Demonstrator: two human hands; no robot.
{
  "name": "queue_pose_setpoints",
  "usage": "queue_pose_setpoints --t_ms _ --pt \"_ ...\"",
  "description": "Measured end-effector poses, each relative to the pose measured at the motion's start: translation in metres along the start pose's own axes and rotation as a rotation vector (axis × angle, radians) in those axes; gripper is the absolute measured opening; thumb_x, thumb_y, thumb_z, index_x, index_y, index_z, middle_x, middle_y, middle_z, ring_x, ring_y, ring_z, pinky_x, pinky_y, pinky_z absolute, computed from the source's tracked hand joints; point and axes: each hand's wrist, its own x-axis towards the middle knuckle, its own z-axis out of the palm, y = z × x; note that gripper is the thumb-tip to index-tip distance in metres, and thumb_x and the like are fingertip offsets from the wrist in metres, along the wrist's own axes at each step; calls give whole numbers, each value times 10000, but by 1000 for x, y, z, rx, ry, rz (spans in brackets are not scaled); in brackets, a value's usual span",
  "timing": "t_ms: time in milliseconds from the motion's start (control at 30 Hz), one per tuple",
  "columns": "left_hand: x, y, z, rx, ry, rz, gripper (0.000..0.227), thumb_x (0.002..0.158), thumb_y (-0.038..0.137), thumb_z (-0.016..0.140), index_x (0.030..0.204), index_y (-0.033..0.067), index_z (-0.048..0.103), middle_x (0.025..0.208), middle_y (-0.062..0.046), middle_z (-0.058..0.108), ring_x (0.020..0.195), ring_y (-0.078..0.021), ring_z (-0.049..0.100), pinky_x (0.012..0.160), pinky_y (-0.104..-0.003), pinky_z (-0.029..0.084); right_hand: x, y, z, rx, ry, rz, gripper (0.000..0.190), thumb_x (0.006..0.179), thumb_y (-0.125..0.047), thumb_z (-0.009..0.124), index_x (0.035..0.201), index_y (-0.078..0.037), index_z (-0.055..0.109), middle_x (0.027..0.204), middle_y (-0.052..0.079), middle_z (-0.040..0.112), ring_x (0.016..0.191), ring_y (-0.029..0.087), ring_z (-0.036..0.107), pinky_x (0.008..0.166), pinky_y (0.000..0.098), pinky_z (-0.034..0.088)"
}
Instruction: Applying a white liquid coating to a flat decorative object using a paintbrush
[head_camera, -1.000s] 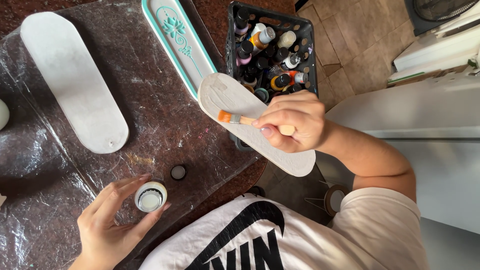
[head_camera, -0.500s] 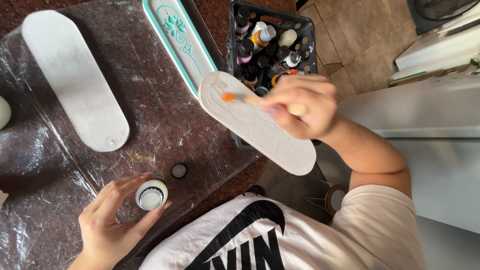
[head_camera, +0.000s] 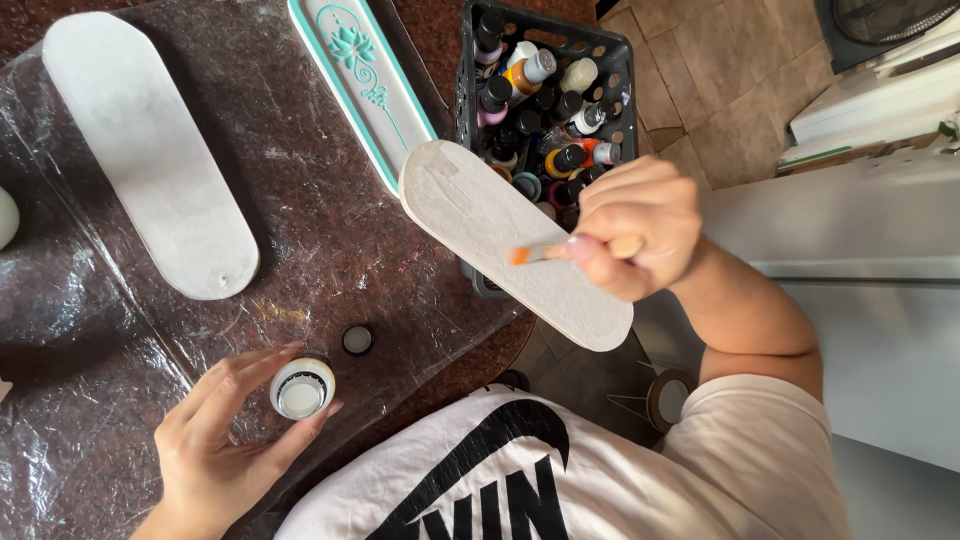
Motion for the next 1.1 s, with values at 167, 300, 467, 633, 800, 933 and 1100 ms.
queue_pose_setpoints --t_ms 167,300,467,633,800,933,1100 --pt "1 1 0 4 2 4 502 724 170 905 1117 -56 689 1112 -170 742 958 -222 736 875 -288 621 2 24 11 -54 70 4 156 980 7 574 827 32 590 665 127 618 537 211 548 475 321 437" --pt "0 -1 -1 20 11 9 520 713 176 916 1113 -64 685 1114 -174 742 952 -227 736 874 -294 625 19 22 19 -66 -21 46 179 1031 -65 607 1010 94 686 857 189 732 711 293 701 639 373 571" --pt "0 0 -1 8 -7 -3 485 731 167 902 1108 -51 689 1125 -163 743 992 -229 737 903 -295 625 2 11 7 -85 -25 44 216 974 -27 582 791 51 667 634 117 634 502 240 581 466 356 467" --pt "-1 0 0 10 -5 -1 496 721 167 911 1108 -50 690 1118 -159 744 975 -228 735 893 -294 625 -2 9 -6 -67 39 64 371 934 -36 549 563 -15 533 465 62 460 371 192 411 376 330 311" --pt "0 -2 -1 26 -6 12 513 715 177 915 1112 -58 693 1123 -166 743 988 -226 738 891 -288 635 10 29 12 -79 63 64 189 1019 -37 606 953 106 711 831 219 740 671 282 699 572 334 552" --pt "1 -1 -2 13 2 4 517 714 173 913 1114 -69 691 1102 -180 741 962 -235 740 881 -296 632 7 29 12 -71 -5 82 204 1039 -70 598 1027 104 703 879 198 750 730 285 726 617 337 583" --pt "0 -4 0 -7 -9 28 510 708 143 919 1097 -83 679 1118 -201 736 981 -251 739 894 -307 643 -6 17 -7 -166 1 84 347 1016 -66 539 774 -7 781 479 24 420 401 154 355 407 300 258"
